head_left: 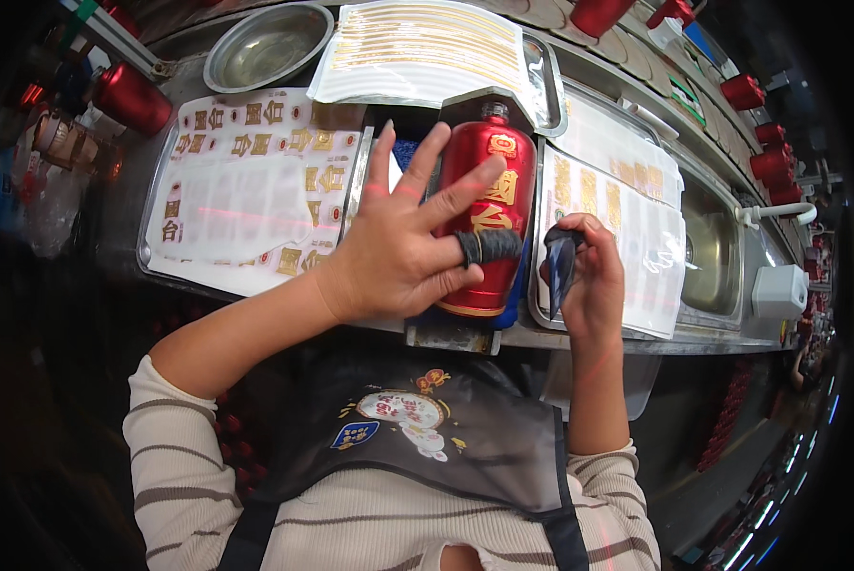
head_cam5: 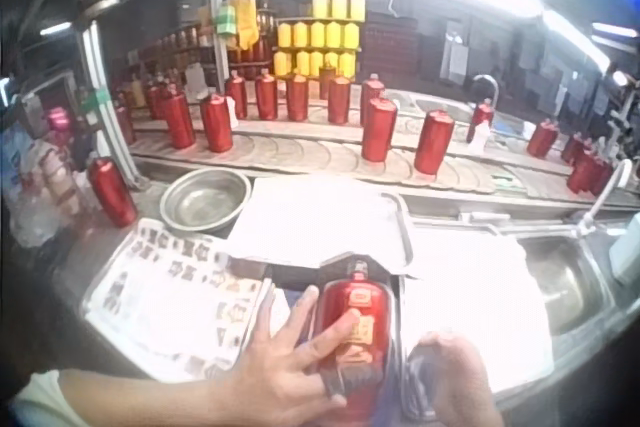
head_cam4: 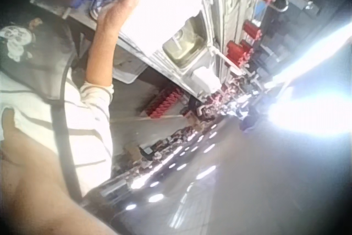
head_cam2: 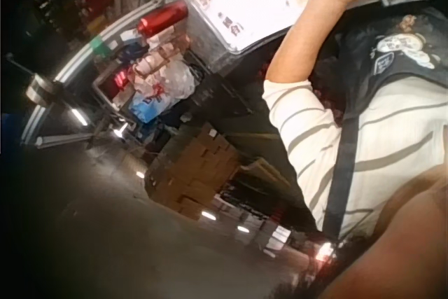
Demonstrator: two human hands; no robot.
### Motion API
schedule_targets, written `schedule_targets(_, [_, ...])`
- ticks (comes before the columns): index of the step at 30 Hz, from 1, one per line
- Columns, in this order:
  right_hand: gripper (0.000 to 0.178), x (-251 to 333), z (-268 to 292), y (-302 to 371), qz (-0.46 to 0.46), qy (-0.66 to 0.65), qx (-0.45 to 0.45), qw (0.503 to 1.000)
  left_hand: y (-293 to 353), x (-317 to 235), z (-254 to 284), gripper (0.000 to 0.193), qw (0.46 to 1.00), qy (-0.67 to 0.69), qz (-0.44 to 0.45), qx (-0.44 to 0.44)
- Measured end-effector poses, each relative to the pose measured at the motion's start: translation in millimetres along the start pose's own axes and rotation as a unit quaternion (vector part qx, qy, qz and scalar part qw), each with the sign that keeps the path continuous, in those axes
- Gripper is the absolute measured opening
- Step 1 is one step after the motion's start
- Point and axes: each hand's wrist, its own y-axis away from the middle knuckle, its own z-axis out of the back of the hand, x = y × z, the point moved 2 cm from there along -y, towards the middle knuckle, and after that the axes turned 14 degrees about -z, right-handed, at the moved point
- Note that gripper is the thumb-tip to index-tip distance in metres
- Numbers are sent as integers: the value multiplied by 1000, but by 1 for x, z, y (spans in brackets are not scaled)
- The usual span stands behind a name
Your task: The person applies gold foil labels to red cylindrical bottles. They wipe the bottle surface with a blue cloth, peel a label from a sheet, and press it onto the bottle. Finished bottles are placed on a nearby conveyor belt.
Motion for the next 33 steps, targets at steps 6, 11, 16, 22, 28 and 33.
schedule_targets(6, [41,36,-67,29,331,279,-30,901,6,6,-9,33,987,22,114,-115])
schedule_targets(11, [32,44,-108,15,573,555,-12,604,15,11,-19,31,981,52,147,-114])
schedule_targets(16, [23,12,-97,52,561,634,110,521,50,-14,-9,36,950,143,244,-129])
schedule_targets(22, [36,20,-69,51,500,547,46,669,33,-23,-16,51,815,405,320,-264])
schedule_targets(28, [26,-20,-41,60,309,284,-53,906,-2,-24,-33,60,741,497,335,-304])
schedule_targets(33, [22,-9,-20,21,196,166,-86,963,-8,-27,-33,57,747,471,345,-317])
